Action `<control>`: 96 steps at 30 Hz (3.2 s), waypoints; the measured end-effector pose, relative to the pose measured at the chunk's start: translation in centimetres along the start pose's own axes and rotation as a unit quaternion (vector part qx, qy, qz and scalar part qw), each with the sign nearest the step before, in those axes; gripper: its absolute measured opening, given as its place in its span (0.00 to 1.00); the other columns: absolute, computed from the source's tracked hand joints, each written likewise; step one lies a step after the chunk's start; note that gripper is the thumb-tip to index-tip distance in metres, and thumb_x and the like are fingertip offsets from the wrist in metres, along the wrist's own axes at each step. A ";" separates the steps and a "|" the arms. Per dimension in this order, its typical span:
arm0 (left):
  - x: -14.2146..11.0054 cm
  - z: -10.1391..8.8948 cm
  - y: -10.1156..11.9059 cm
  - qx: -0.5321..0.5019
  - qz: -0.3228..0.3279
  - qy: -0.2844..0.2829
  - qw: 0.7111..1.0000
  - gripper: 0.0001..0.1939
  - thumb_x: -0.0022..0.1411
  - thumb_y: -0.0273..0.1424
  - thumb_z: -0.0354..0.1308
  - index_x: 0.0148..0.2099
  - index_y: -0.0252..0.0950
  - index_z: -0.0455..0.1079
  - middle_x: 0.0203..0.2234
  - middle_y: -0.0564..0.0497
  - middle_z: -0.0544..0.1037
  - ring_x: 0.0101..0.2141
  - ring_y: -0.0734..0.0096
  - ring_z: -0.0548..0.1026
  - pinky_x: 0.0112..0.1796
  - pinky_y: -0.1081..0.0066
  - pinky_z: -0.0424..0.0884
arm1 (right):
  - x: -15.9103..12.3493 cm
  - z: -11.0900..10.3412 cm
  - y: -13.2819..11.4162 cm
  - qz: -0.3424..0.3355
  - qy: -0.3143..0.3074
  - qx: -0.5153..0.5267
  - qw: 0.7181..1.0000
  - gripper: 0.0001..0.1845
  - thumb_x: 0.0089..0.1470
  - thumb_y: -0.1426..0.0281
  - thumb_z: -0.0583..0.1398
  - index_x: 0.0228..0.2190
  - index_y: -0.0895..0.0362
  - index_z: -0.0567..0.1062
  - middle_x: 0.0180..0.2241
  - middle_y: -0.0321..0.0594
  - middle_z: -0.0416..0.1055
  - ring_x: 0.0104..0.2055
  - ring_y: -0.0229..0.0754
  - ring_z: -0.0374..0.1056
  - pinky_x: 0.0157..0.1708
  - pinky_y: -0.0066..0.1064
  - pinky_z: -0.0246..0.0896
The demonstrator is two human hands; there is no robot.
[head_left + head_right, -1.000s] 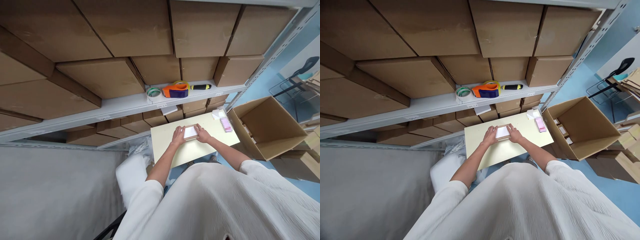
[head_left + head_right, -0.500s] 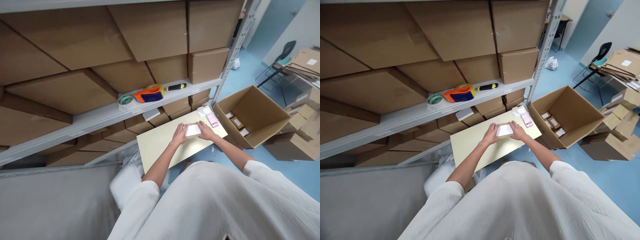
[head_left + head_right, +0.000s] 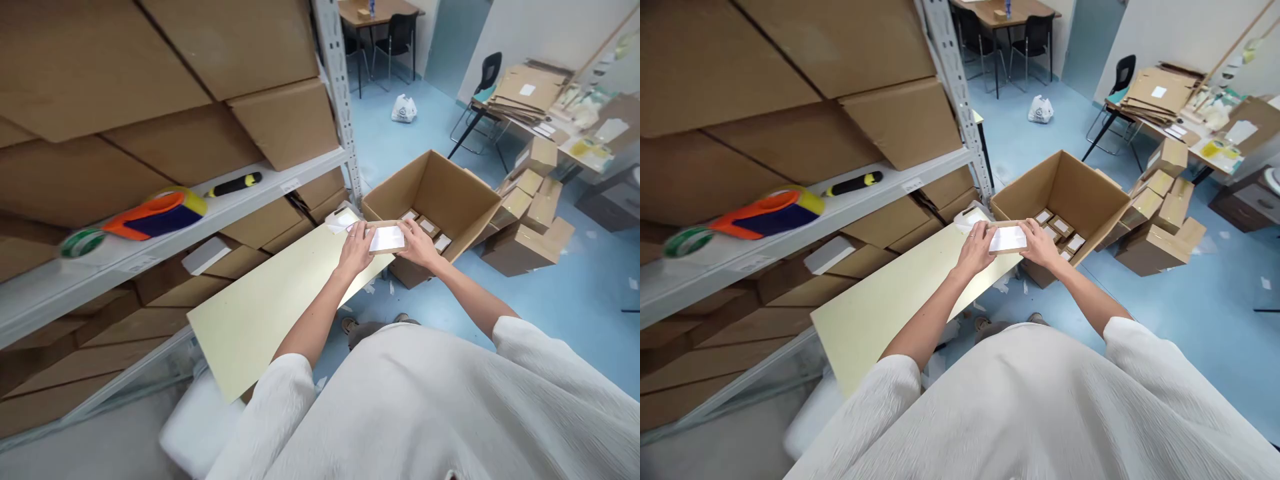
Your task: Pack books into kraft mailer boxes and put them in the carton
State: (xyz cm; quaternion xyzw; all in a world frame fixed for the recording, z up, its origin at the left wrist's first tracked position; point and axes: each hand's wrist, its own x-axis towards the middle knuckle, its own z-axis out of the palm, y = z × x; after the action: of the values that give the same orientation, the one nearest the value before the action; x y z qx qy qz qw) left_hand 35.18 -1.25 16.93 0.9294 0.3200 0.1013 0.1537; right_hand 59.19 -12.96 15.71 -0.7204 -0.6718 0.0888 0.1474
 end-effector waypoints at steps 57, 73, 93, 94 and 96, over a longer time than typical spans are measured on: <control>32.8 42.9 -9.4 -0.069 -0.138 -0.518 0.841 0.39 0.61 0.37 0.69 0.72 0.39 0.65 0.70 0.33 0.70 0.70 0.43 0.70 0.66 0.50 0.68 | 12.8 34.5 28.0 0.384 -0.248 0.159 0.875 0.49 0.52 0.57 0.73 0.68 0.51 0.62 0.70 0.60 0.53 0.53 0.61 0.78 0.54 0.51 0.76; 30.8 54.8 -19.2 -0.022 -0.232 -0.529 0.816 0.39 0.62 0.30 0.69 0.73 0.39 0.62 0.78 0.33 0.56 0.74 0.41 0.61 0.69 0.51 0.65 | 15.7 53.9 28.6 0.372 -0.184 0.247 0.876 0.34 0.55 0.60 0.69 0.59 0.54 0.66 0.71 0.63 0.50 0.52 0.57 0.75 0.53 0.52 0.76; 28.8 56.3 -21.0 0.049 -0.206 -0.586 0.782 0.29 0.65 0.38 0.67 0.67 0.40 0.71 0.67 0.32 0.71 0.68 0.42 0.69 0.64 0.49 0.66 | 12.5 56.6 28.6 0.411 -0.193 0.341 0.823 0.30 0.58 0.72 0.60 0.62 0.54 0.73 0.78 0.52 0.46 0.66 0.60 0.70 0.69 0.53 0.66; 29.2 55.9 -20.4 0.043 -0.206 -0.584 0.784 0.29 0.65 0.38 0.67 0.66 0.40 0.71 0.67 0.33 0.71 0.68 0.42 0.68 0.64 0.48 0.65 | 12.0 55.7 29.3 0.430 -0.196 0.325 0.819 0.29 0.58 0.72 0.59 0.61 0.55 0.73 0.78 0.53 0.46 0.66 0.60 0.70 0.69 0.54 0.65; 30.3 54.9 -19.0 0.028 -0.202 -0.578 0.790 0.28 0.66 0.38 0.67 0.67 0.42 0.71 0.68 0.34 0.71 0.69 0.42 0.68 0.65 0.48 0.64 | 11.1 53.6 30.9 0.464 -0.196 0.297 0.811 0.27 0.57 0.73 0.59 0.59 0.56 0.74 0.76 0.55 0.49 0.65 0.60 0.70 0.69 0.54 0.65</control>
State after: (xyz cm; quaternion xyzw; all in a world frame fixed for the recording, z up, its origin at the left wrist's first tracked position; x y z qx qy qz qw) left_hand 63.68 19.76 -38.13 0.7329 0.3544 -0.4969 0.3006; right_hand 71.73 1.44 -44.22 -0.8353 -0.2129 0.4808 0.1604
